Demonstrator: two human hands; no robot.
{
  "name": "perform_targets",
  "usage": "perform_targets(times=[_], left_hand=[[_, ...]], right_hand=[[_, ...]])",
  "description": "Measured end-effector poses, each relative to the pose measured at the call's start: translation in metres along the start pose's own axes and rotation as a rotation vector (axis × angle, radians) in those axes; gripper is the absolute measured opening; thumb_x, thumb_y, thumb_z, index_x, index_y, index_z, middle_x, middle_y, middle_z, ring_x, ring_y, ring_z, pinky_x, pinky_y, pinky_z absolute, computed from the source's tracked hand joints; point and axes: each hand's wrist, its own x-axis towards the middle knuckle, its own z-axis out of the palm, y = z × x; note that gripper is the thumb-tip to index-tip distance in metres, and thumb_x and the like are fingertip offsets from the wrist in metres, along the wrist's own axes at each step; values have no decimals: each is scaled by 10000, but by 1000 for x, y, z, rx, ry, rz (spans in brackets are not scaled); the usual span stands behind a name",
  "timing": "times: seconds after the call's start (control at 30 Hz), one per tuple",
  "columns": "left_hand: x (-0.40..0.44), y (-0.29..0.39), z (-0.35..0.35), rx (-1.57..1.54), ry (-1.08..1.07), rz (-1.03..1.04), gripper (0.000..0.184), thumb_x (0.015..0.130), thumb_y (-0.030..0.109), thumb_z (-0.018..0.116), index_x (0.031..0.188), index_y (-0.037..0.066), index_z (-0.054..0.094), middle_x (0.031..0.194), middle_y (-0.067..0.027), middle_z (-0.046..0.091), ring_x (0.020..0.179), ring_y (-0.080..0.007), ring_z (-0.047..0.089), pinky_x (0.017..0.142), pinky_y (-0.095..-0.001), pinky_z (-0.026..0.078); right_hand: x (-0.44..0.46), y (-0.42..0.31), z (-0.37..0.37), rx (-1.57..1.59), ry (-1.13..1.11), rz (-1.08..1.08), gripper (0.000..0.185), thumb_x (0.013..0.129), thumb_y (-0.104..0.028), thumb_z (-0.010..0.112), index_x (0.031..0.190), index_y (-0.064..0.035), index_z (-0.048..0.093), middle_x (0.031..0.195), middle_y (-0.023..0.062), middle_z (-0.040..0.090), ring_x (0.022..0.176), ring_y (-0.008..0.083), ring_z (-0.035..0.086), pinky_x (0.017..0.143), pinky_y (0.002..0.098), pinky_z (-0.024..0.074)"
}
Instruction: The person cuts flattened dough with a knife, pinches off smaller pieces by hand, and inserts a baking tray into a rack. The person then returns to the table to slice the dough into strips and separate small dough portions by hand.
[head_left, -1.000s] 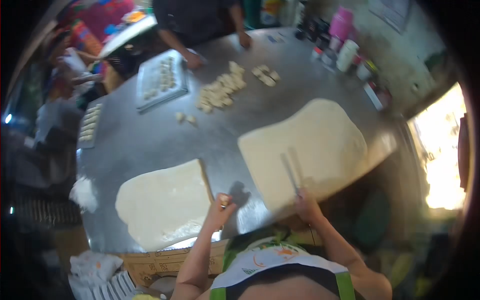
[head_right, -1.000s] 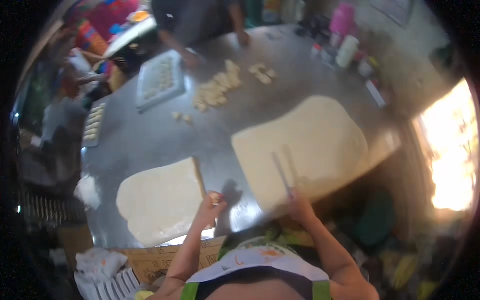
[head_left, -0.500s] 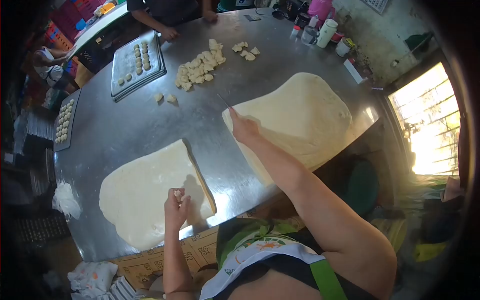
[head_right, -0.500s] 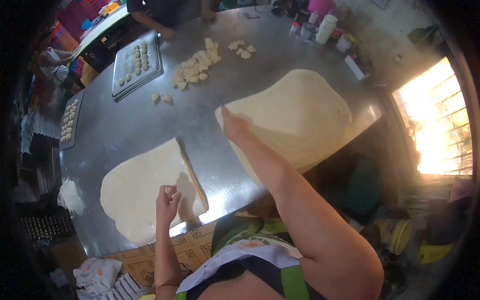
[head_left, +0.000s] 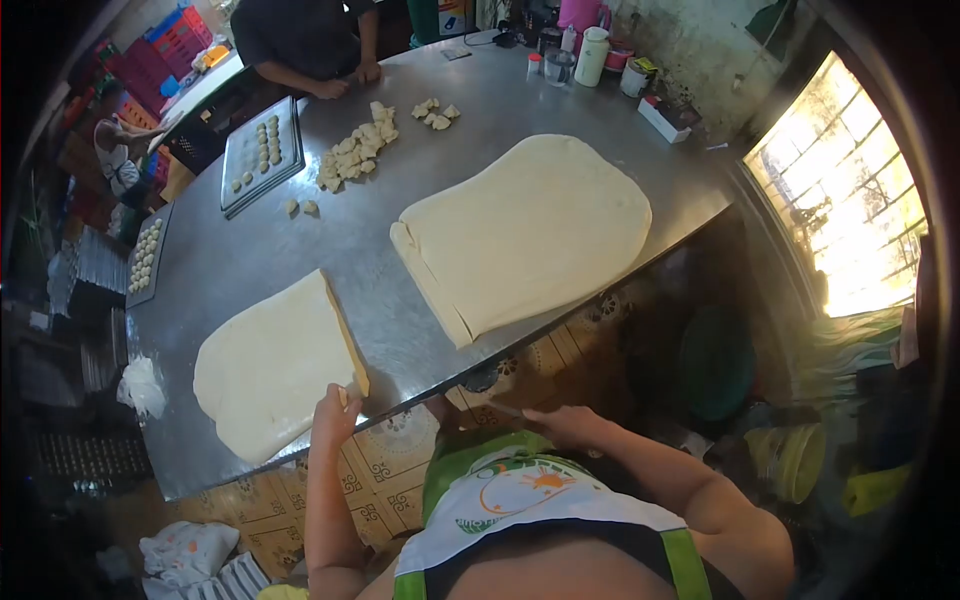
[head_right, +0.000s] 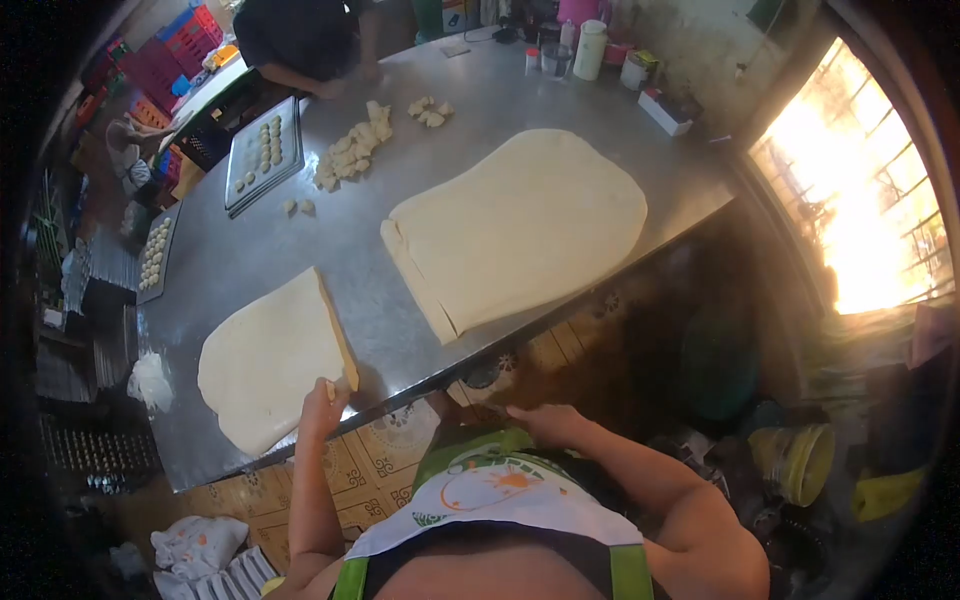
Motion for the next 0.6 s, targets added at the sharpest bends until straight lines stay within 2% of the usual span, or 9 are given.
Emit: perform_targets(times=[0.1, 0.17, 0.2, 0.27, 0.3, 0.37, 0.43, 0.53, 0.6], left_hand=[[-5, -3, 8, 48, -33, -34, 364, 819, 187, 711, 1032, 3, 480, 888, -242, 655, 851, -476, 615, 725, -504, 496], [-7, -5, 13, 61, -69, -85, 385, 812, 205, 720, 1036, 4, 480, 920, -249, 650, 879, -473, 613, 739, -502, 496], [-7, -5, 13, 61, -69, -84, 385, 812, 205, 720, 1036, 4, 480, 920, -249, 650, 879, -473, 613, 739, -502, 496], [-11, -2, 11, 63, -131, -29, 391, 812, 218, 725, 1041, 13, 483, 961, -245, 642, 931, -458, 607, 824, -512, 473], [-7, -1, 9, 63, -160, 0, 395, 812, 225, 727, 1044, 17, 484, 981, -244, 637, 956, -451, 604, 867, -517, 462], [-1, -2, 1, 44, -190, 37, 394, 813, 231, 727, 1051, 21, 493, 989, -239, 633, 978, -441, 599, 908, -529, 431], [-3, -8, -2, 22, -256, 107, 394, 816, 243, 727, 1066, 29, 510, 1005, -228, 624, 1021, -422, 591, 992, -551, 370], [-2, -19, 3, 73, -225, 178, 414, 817, 258, 729, 1088, 26, 519, 994, -210, 629, 1013, -415, 600, 1019, -566, 334], [0, -21, 4, 98, -223, 228, 424, 818, 265, 730, 1099, 24, 524, 988, -201, 631, 1009, -411, 604, 1033, -573, 316]], right_hand=[[-5, 4, -5, 9, -60, -34, 712, 887, -202, 522, 1527, -201, 210, 861, 247, 673, 787, 421, 665, 709, 507, 518], [20, -9, -21, 252, 347, -12, 629, 927, -150, 442, 1524, -165, 243, 770, 232, 662, 709, 422, 650, 659, 516, 508], [38, -17, -30, 252, 347, -12, 629, 927, -150, 442, 1524, -165, 243, 770, 232, 662, 709, 422, 650, 659, 516, 508], [84, -31, -42, -36, 280, 56, 624, 923, -128, 430, 1521, -159, 255, 803, 216, 677, 734, 415, 660, 696, 512, 512], [117, -32, -43, -42, 284, 58, 624, 923, -128, 430, 1521, -159, 255, 803, 216, 677, 734, 415, 660, 696, 512, 512], [185, -38, -41, -117, 603, -72, 660, 909, -97, 433, 1531, -163, 224, 911, 232, 683, 833, 405, 672, 750, 499, 515], [233, -84, -103, -66, 330, 108, 685, 907, -82, 422, 1542, -169, 181, 1032, 254, 667, 947, 395, 664, 802, 495, 508], [343, -94, -119, -42, 465, 49, 624, 921, -92, 400, 1514, -167, 221, 1069, 257, 660, 995, 394, 654, 830, 501, 499], [372, -94, -119, -58, 490, 33, 600, 924, -91, 396, 1500, -169, 247, 1062, 252, 665, 993, 394, 655, 836, 502, 495]])
